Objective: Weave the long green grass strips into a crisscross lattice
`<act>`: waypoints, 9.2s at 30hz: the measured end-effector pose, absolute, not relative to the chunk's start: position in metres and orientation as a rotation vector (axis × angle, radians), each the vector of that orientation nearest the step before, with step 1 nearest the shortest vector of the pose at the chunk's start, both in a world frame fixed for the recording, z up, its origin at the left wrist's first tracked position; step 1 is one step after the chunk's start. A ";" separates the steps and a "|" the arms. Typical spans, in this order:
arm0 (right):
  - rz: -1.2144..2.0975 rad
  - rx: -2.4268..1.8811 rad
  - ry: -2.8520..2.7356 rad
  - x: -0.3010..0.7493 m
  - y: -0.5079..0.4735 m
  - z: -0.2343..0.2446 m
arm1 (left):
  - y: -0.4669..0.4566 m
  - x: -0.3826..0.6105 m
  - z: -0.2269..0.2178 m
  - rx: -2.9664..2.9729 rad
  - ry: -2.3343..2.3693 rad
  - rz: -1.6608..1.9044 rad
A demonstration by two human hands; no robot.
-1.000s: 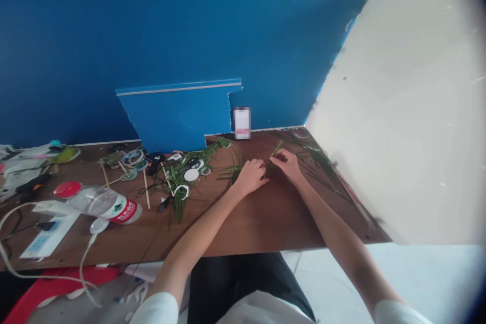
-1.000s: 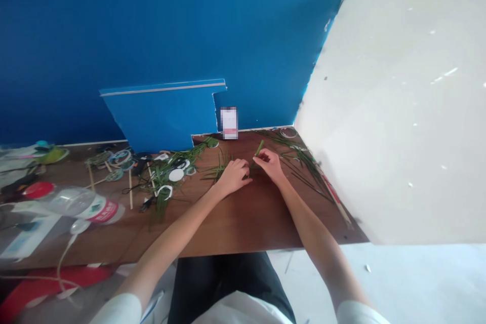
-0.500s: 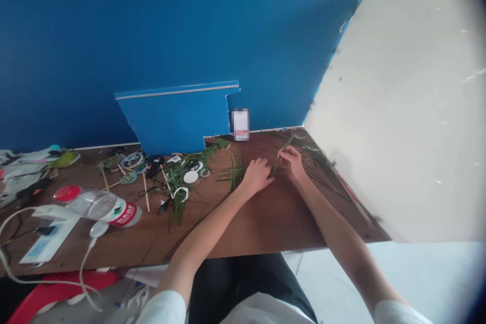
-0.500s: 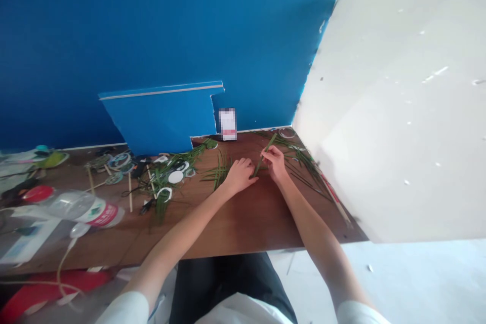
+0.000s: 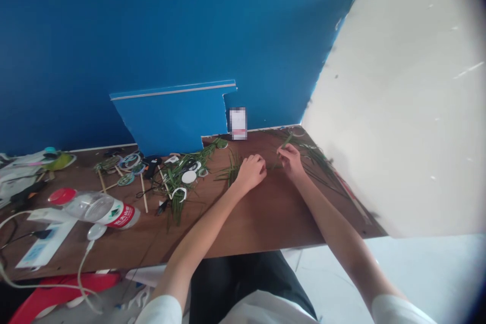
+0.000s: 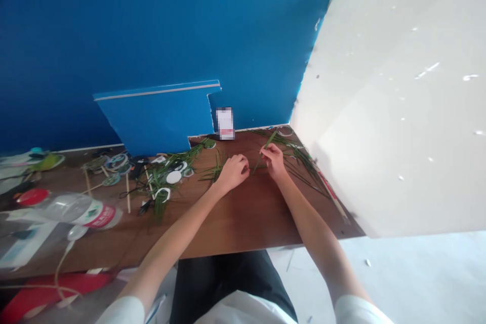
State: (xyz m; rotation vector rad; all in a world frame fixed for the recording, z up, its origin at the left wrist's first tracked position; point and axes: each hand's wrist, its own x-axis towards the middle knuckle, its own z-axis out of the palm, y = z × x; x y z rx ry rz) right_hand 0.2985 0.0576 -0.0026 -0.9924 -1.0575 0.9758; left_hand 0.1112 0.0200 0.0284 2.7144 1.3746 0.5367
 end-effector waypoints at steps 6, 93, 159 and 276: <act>1.008 -0.956 -0.988 0.300 0.058 -0.003 | 0.027 0.115 0.020 2.734 1.255 0.516; 0.449 -1.273 -1.771 0.290 0.056 -0.017 | 0.034 0.079 -0.018 2.228 1.546 0.636; 0.446 -1.044 -2.059 0.302 0.047 0.004 | 0.040 0.062 -0.023 1.986 1.357 0.841; 0.048 -1.308 -2.234 0.297 0.044 -0.008 | 0.047 0.069 -0.012 2.554 1.469 0.596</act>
